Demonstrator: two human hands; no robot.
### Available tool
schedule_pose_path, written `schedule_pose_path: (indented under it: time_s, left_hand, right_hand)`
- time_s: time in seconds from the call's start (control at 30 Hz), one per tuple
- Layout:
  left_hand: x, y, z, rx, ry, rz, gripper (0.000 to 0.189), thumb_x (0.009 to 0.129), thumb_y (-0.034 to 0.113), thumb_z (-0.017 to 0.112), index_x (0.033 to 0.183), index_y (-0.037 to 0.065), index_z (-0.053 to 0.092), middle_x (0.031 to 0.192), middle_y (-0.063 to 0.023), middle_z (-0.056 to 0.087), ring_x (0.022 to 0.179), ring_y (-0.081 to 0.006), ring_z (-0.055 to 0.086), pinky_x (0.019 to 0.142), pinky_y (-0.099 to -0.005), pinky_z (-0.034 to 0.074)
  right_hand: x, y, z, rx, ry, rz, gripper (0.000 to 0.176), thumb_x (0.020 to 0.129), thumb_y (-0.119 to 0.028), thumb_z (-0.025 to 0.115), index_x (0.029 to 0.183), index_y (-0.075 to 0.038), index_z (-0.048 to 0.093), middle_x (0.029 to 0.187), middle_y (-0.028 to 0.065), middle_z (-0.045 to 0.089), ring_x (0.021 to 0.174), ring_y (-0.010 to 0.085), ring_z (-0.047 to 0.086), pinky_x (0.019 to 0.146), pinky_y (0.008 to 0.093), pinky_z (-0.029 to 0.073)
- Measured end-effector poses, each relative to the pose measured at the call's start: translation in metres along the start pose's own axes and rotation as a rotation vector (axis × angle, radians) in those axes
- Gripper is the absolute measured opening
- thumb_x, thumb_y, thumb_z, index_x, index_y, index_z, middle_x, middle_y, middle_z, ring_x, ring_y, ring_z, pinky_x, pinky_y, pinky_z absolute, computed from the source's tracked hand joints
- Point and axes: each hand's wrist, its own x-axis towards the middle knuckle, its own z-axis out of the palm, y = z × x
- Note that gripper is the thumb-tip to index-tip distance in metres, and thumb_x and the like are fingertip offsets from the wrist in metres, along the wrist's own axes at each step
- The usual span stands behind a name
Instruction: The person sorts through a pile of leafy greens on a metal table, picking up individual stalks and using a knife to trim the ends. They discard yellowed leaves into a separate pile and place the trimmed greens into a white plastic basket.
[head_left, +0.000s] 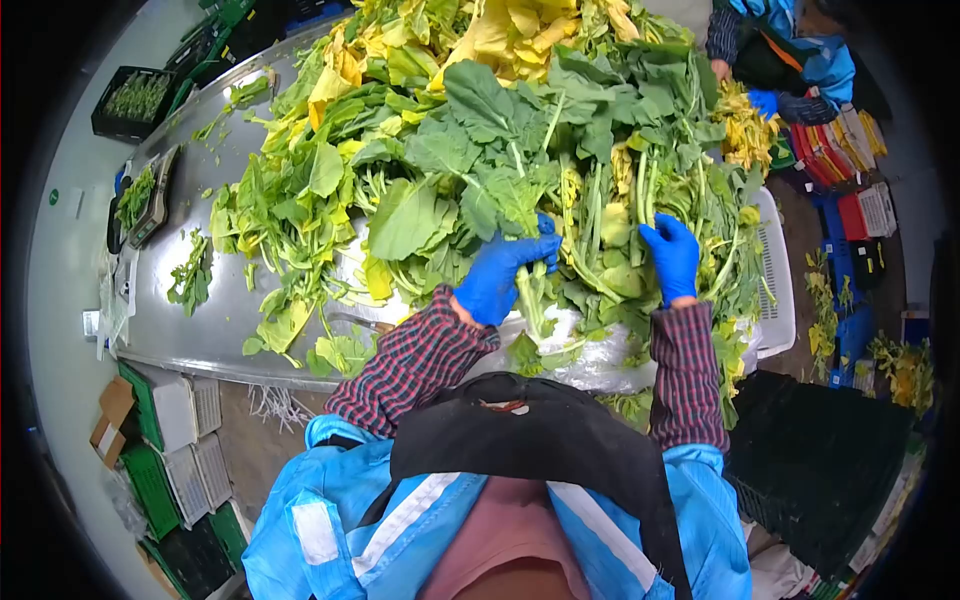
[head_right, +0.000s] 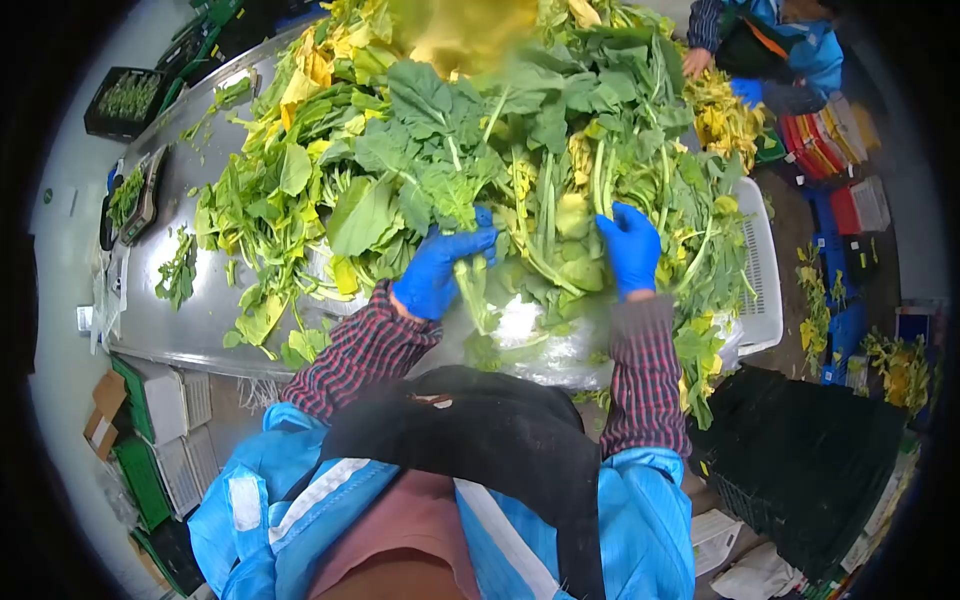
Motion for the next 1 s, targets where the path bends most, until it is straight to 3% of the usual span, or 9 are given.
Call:
schedule_pose_path:
  time_s: [0.1,0.17,0.3,0.53,0.63,0.7,0.77,0.9,1.0]
  left_hand:
    - [-0.008,0.015,0.007,0.009,0.054,0.022,0.024,0.076,0.005,0.065,0.097,0.006,0.053,0.081,-0.001,0.056,0.068,-0.0115,0.054,0.062,-0.0248,0.046]
    - [-0.009,0.015,0.006,0.062,-0.019,0.005,0.023,0.076,0.004,0.065,0.096,0.006,0.054,0.081,-0.0011,0.056,0.067,-0.0116,0.054,0.061,-0.0249,0.045]
    - [-0.009,0.007,0.03,0.146,-0.037,0.097,0.024,0.075,0.003,0.066,0.097,0.006,0.056,0.084,-0.0011,0.058,0.072,-0.0097,0.055,0.063,-0.0245,0.046]
    - [-0.002,-0.015,0.024,0.177,0.052,0.057,0.024,0.074,0.0,0.065,0.098,0.0,0.06,0.091,-0.006,0.063,0.081,-0.0123,0.06,0.076,-0.0257,0.048]
    - [-0.004,-0.007,0.012,0.194,0.048,0.097,0.024,0.075,0.003,0.065,0.099,-0.001,0.061,0.093,-0.0065,0.063,0.082,-0.0125,0.06,0.076,-0.0256,0.048]
    - [-0.006,-0.003,0.01,0.179,0.017,0.045,0.028,0.075,0.005,0.066,0.102,0.0,0.06,0.095,-0.0065,0.064,0.083,-0.0125,0.06,0.075,-0.0252,0.047]
    - [-0.01,0.0,0.016,0.133,-0.059,-0.064,0.031,0.076,0.006,0.066,0.105,0.0,0.059,0.094,-0.006,0.064,0.083,-0.0122,0.06,0.076,-0.025,0.047]
    - [-0.013,-0.003,0.02,0.039,-0.02,-0.085,0.031,0.078,0.005,0.064,0.108,0.001,0.057,0.095,-0.0066,0.063,0.085,-0.0141,0.061,0.078,-0.0275,0.048]
    - [-0.003,0.003,0.008,-0.003,0.092,0.053,0.028,0.077,0.004,0.064,0.105,0.004,0.057,0.095,-0.0054,0.062,0.085,-0.0152,0.06,0.077,-0.0284,0.048]
  right_hand:
    - [-0.019,-0.054,-0.027,0.833,-0.079,0.173,0.027,0.086,-0.019,0.056,0.107,-0.003,0.059,0.073,-0.0035,0.055,0.061,0.0023,0.045,0.054,0.014,0.034]
    - [-0.027,-0.059,-0.024,0.847,-0.065,0.212,0.024,0.084,-0.014,0.059,0.105,-0.004,0.059,0.072,-0.0055,0.054,0.059,0.002,0.042,0.052,0.0149,0.033]
    - [-0.05,-0.057,0.009,0.368,0.1,-0.049,0.019,0.075,-0.008,0.067,0.091,-0.005,0.057,0.077,-0.0036,0.05,0.064,0.004,0.045,0.054,0.0189,0.035]
    - [-0.076,-0.107,0.039,-0.255,0.102,-0.525,0.031,0.071,-0.009,0.065,0.1,-0.006,0.055,0.083,0.0102,0.05,0.067,0.0229,0.055,0.06,0.0297,0.045]
    - [-0.072,-0.103,0.03,0.161,-0.274,-0.372,0.032,0.075,-0.013,0.065,0.105,-0.007,0.055,0.085,0.0025,0.053,0.068,0.012,0.054,0.056,0.0235,0.043]
    - [-0.062,-0.105,0.021,0.648,-0.323,0.278,0.03,0.079,-0.017,0.064,0.106,-0.006,0.056,0.088,-0.0014,0.053,0.069,0.0066,0.051,0.057,0.0205,0.042]
    - [-0.055,-0.098,0.031,0.531,-0.22,0.255,0.029,0.083,-0.02,0.061,0.107,-0.005,0.056,0.089,-0.0001,0.055,0.068,0.0075,0.052,0.058,0.0203,0.043]
    - [-0.058,-0.088,0.044,1.012,-0.343,0.307,0.033,0.083,-0.014,0.061,0.112,-0.002,0.051,0.085,0.0014,0.053,0.077,0.0091,0.052,0.067,0.0227,0.044]
    - [-0.079,-0.091,0.031,1.182,-0.03,0.336,0.03,0.083,-0.01,0.058,0.11,-0.002,0.049,0.081,0.0018,0.051,0.078,0.0117,0.051,0.067,0.0239,0.043]
